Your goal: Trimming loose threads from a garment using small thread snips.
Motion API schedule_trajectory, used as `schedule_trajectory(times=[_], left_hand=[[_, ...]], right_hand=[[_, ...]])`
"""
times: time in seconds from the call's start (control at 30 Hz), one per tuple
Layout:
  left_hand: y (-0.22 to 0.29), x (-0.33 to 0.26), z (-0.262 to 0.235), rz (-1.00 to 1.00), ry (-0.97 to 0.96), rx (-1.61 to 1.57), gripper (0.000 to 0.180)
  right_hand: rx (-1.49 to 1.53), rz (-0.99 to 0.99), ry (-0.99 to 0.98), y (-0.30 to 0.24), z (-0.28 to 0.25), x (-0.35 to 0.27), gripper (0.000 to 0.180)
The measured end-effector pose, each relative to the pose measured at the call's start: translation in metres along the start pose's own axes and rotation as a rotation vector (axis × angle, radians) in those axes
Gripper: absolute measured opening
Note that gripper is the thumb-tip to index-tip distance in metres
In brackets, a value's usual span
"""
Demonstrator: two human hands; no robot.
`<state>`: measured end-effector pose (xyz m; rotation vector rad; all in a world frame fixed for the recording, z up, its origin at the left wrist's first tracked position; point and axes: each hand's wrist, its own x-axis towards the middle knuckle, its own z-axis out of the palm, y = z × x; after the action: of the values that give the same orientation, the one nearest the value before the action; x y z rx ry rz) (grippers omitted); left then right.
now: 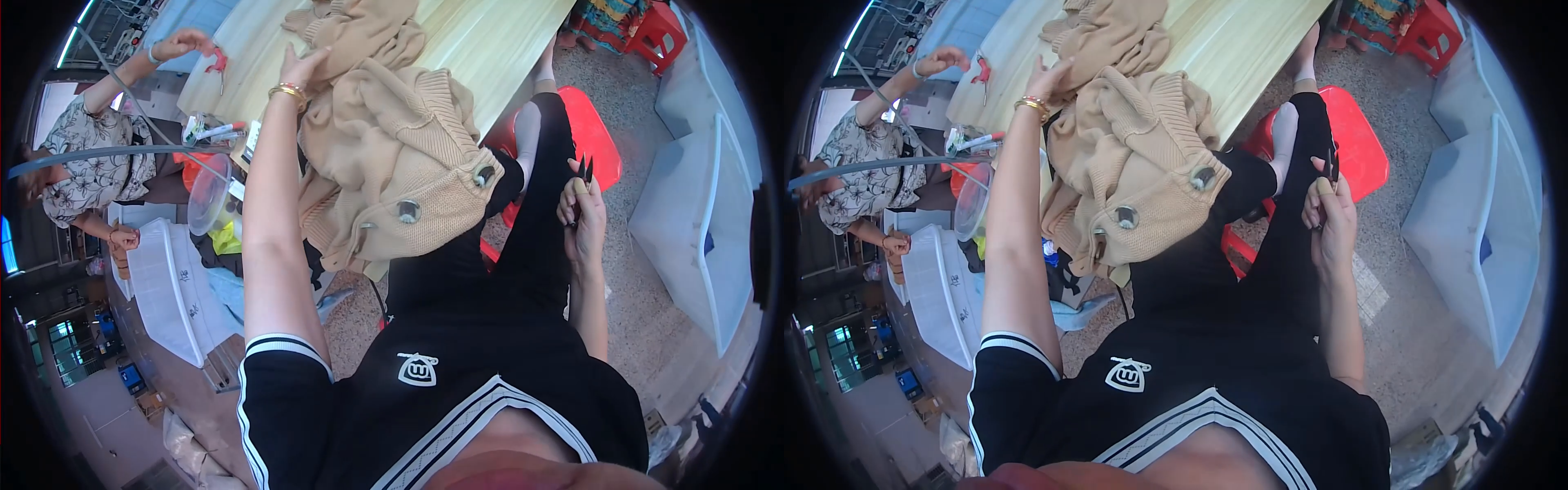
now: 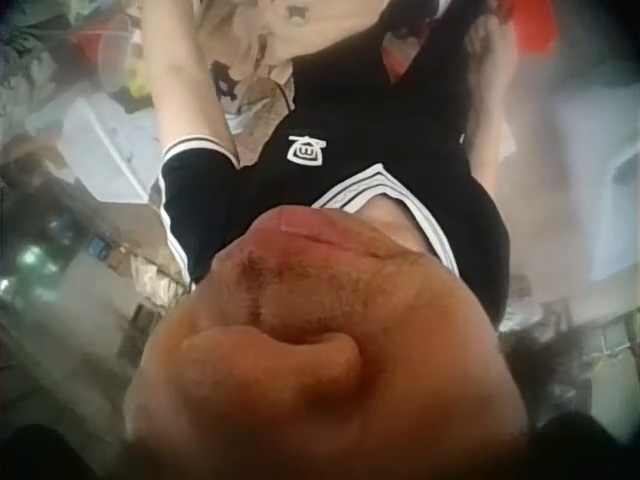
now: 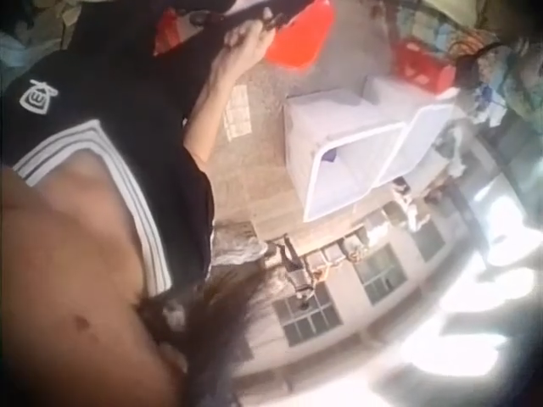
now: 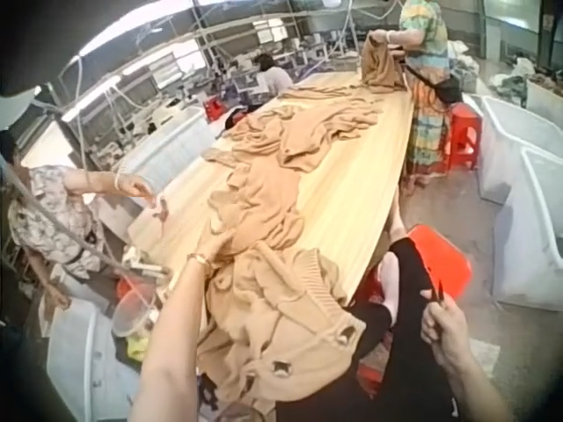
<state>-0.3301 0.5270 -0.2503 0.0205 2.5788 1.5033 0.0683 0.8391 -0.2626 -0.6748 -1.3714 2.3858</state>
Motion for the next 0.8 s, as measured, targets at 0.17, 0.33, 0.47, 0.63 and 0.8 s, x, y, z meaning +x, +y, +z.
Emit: schedule_trajectory(times=[0.17, 0.33, 0.47, 0.63, 0.8], left_hand=[[-0.020, 0.033, 0.005, 0.185, 0.118, 0.406, 0.051], [0.068, 0.034, -0.071, 0.712, 0.358, 0.604, 0.032], [0.188, -0.094, -0.056, 1.017, 0.176, 0.200, 0.019], [0.151, -0.217, -0.020, 1.075, 0.011, 0.874, 0.024], [0.108, -0.280, 0.007, 0.786, -0.214, 0.582, 0.030]], right_hand=[[-0.037, 0.026, -0.062, 0.007, 0.009, 0.009, 0.029], [-0.087, -0.020, -0.151, -0.003, 0.027, 0.016, 0.026], [-0.085, -0.050, -0.136, -0.012, 0.031, 0.017, 0.027], [-0.152, -0.247, -0.077, -0.022, 0.041, 0.016, 0.029], [-0.268, -0.246, -0.215, -0.032, 0.065, 0.023, 0.032]])
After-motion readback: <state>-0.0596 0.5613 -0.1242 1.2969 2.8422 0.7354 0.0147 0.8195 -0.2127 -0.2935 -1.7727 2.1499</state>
